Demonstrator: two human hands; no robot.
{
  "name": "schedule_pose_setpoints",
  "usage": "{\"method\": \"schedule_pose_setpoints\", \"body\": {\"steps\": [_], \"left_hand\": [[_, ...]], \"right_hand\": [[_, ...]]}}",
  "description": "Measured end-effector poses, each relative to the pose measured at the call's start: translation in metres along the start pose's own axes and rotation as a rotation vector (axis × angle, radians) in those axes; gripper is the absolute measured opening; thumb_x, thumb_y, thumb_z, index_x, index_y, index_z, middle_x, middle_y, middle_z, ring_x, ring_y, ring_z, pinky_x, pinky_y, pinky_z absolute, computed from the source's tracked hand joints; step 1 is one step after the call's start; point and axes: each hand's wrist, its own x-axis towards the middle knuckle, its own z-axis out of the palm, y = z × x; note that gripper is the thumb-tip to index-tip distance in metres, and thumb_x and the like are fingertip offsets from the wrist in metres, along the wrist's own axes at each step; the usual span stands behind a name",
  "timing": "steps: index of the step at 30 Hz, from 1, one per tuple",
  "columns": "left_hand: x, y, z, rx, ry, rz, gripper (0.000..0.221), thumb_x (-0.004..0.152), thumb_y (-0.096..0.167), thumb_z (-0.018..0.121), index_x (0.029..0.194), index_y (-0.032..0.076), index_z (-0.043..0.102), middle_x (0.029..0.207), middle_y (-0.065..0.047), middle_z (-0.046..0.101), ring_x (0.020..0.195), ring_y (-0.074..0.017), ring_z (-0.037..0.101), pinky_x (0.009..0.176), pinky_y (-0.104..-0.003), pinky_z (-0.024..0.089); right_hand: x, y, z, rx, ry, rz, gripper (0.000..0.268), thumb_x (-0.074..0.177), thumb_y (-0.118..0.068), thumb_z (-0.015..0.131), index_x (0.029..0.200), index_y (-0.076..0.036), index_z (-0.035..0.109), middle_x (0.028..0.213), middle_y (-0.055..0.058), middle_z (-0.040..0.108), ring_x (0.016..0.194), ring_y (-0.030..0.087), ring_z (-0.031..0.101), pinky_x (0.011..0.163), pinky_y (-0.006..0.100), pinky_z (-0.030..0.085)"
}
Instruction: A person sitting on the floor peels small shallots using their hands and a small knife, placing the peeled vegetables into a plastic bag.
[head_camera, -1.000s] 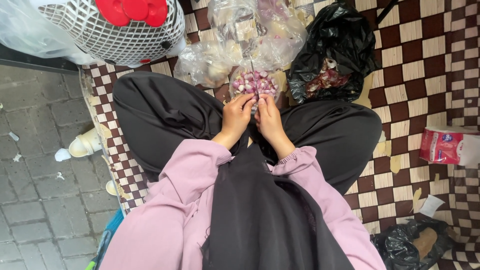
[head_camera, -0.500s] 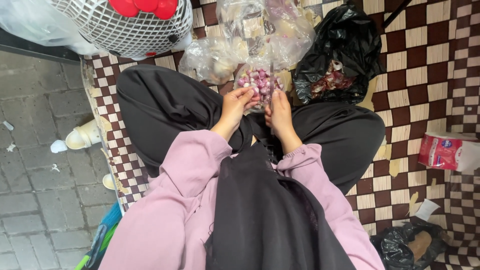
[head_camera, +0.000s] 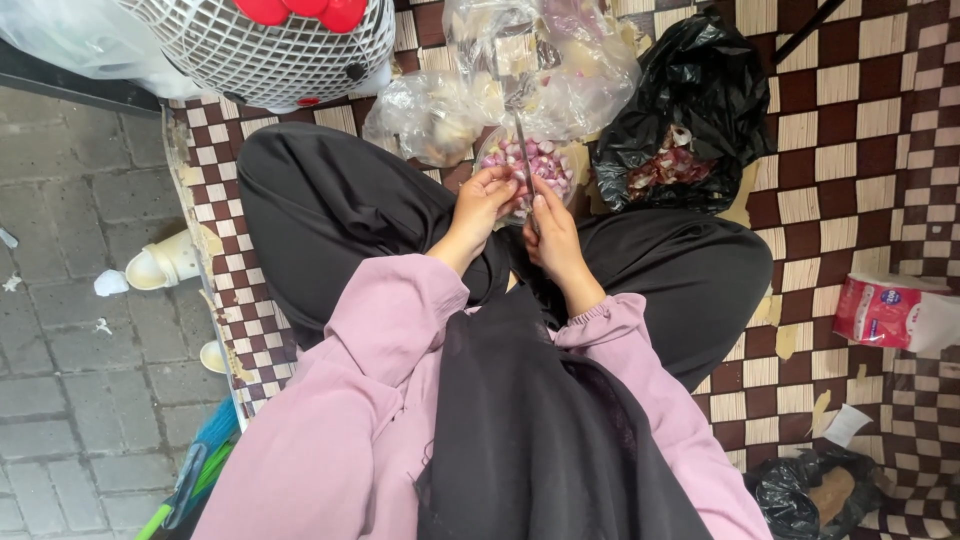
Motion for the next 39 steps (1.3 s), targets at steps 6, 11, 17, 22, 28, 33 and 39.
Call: {"method": "schedule_pose_setpoints", "body": {"steps": [6,11,17,22,28,33,39], "left_hand": [[-0.010,0.010,0.010,0.027,0.029,-0.006,0.026,0.088,0.000,0.065,0.114,0.004,0.066,0.092,-0.011,0.071,0.086,-0.0225,0.074,0.078,-0.034,0.064],[-0.006,0.006,0.007,0.186,0.108,0.087,0.019,0.085,0.005,0.073,0.104,0.005,0.073,0.084,-0.010,0.073,0.076,-0.0153,0.072,0.070,-0.028,0.064],[-0.016,0.006,0.022,0.334,0.243,0.185,0.015,0.084,0.006,0.072,0.099,0.007,0.076,0.077,-0.009,0.074,0.066,-0.0087,0.068,0.062,-0.023,0.061],[-0.024,0.007,0.030,0.386,0.270,0.227,0.017,0.084,0.004,0.072,0.100,0.004,0.075,0.080,-0.011,0.075,0.067,-0.0092,0.068,0.064,-0.025,0.060],[-0.027,0.014,0.032,0.402,0.277,0.209,0.019,0.086,0.003,0.072,0.105,0.003,0.074,0.083,-0.015,0.075,0.068,-0.0127,0.070,0.064,-0.026,0.062],[-0.015,-0.003,0.020,0.112,0.212,0.094,0.022,0.089,0.002,0.070,0.111,-0.004,0.070,0.091,-0.017,0.073,0.076,-0.0155,0.073,0.073,-0.027,0.063],[-0.005,-0.002,0.010,-0.043,0.158,-0.127,0.032,0.091,0.010,0.071,0.120,-0.003,0.066,0.104,-0.017,0.071,0.091,-0.0218,0.073,0.089,-0.036,0.060]], "right_hand": [[0.001,0.001,-0.001,-0.438,0.023,-0.109,0.041,0.105,-0.020,0.041,0.146,-0.019,0.048,0.056,0.009,0.058,0.046,0.021,0.060,0.037,0.033,0.049],[-0.008,-0.011,0.009,-0.535,0.061,-0.078,0.039,0.105,-0.026,0.043,0.142,-0.017,0.051,0.064,0.012,0.065,0.060,0.027,0.065,0.053,0.042,0.053],[-0.015,-0.041,0.028,-0.681,0.110,-0.010,0.038,0.105,-0.033,0.037,0.139,-0.017,0.046,0.088,0.026,0.069,0.092,0.046,0.067,0.080,0.058,0.052],[-0.008,-0.038,0.030,-0.672,0.171,0.032,0.030,0.105,-0.038,0.036,0.128,-0.021,0.048,0.092,0.023,0.070,0.096,0.044,0.067,0.083,0.056,0.052],[0.007,-0.019,0.025,-0.570,0.204,-0.032,0.025,0.106,-0.031,0.039,0.120,-0.017,0.053,0.064,0.014,0.064,0.070,0.034,0.068,0.062,0.047,0.053],[0.014,-0.007,0.023,-0.162,0.202,0.087,0.026,0.107,-0.028,0.032,0.112,-0.015,0.054,0.046,0.003,0.037,0.028,0.015,0.039,0.022,0.027,0.036],[0.007,-0.037,0.023,0.181,0.129,0.265,0.023,0.107,-0.034,0.031,0.114,-0.018,0.046,0.052,-0.002,0.027,0.028,0.006,0.028,0.017,0.022,0.023]]}}
